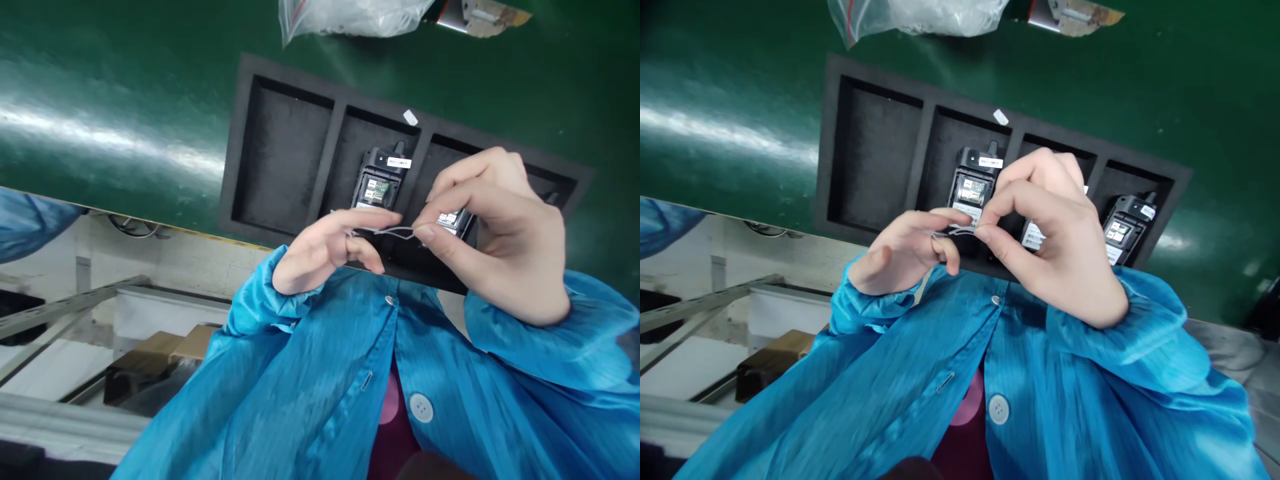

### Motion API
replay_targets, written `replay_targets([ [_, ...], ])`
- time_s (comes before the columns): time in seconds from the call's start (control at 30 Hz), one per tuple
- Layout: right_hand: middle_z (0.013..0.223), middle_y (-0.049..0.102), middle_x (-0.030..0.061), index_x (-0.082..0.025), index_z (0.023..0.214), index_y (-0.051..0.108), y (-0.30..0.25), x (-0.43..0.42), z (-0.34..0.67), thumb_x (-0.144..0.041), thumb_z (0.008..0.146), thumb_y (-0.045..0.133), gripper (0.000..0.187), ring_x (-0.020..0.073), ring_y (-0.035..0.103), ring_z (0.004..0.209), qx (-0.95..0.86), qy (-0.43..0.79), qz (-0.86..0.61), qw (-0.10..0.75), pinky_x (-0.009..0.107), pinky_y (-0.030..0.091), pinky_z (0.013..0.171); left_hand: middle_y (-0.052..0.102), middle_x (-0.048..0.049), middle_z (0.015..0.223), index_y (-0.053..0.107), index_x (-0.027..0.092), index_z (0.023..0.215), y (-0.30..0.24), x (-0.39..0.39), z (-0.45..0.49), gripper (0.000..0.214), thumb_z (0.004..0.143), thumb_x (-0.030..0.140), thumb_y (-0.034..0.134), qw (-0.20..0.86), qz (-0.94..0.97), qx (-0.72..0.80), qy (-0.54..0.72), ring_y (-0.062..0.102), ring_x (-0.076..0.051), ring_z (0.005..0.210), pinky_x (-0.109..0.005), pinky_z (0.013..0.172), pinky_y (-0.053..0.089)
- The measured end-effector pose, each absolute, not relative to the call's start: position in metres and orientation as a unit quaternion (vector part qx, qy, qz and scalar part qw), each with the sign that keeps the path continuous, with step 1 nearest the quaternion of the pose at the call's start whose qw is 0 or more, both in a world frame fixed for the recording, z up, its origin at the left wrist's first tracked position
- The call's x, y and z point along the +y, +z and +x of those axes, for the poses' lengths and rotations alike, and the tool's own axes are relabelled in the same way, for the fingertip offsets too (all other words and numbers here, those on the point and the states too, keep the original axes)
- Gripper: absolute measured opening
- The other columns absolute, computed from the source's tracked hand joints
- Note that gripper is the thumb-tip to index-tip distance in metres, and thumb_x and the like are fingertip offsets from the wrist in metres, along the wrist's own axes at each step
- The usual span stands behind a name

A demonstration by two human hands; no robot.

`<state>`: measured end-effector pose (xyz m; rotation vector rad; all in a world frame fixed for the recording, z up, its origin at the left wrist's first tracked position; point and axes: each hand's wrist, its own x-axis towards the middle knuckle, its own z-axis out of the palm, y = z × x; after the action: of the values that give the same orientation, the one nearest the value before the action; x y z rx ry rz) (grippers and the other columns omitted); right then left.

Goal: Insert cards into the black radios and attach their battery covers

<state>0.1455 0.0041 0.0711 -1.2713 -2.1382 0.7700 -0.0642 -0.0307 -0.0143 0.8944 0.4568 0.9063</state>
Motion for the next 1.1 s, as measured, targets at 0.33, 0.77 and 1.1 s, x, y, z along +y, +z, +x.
replay_targets([
  [0.33, 0.094, 0.059, 0.0066, -0.021, 0.077, 0.061, 0.01, 0.021, 0.127, -0.029, 0.088, 0.064, 0.015, 0.0262, 0.053, 0.099, -0.775, 0.159, -0.564, 0.237, 0.048, 0.042, 0.09, 0.058, -0.0071, 0.088, 0.063, 0.022, 0.094, -0.009, -0.017, -0.081, 0.028, 0.095, 0.043, 0.044, 0.355, 0.66, 0.474, 0.462, 0.055, -0.02, 0.085, -0.041, 0.079, 0.047],
  [0.77, 0.098, 0.057, 0.0094, -0.02, 0.081, 0.058, -0.015, 0.028, 0.131, -0.037, 0.095, 0.055, 0.022, 0.0271, 0.05, 0.098, -0.783, 0.053, -0.581, 0.215, 0.047, 0.045, 0.08, 0.052, -0.0107, 0.097, 0.063, 0.027, 0.128, -0.018, -0.015, -0.072, 0.043, 0.093, 0.048, 0.047, 0.081, 0.85, 0.497, 0.156, 0.042, -0.023, 0.087, -0.038, 0.076, 0.034],
  [1.1, 0.101, 0.056, 0.0105, -0.019, 0.084, 0.058, -0.014, 0.027, 0.131, -0.037, 0.095, 0.053, 0.022, 0.0291, 0.05, 0.1, -0.784, 0.052, -0.586, 0.199, 0.048, 0.043, 0.081, 0.051, -0.0109, 0.097, 0.062, 0.027, 0.129, -0.019, -0.016, -0.072, 0.047, 0.092, 0.052, 0.047, 0.067, 0.85, 0.497, 0.161, 0.04, -0.023, 0.086, -0.038, 0.076, 0.032],
])
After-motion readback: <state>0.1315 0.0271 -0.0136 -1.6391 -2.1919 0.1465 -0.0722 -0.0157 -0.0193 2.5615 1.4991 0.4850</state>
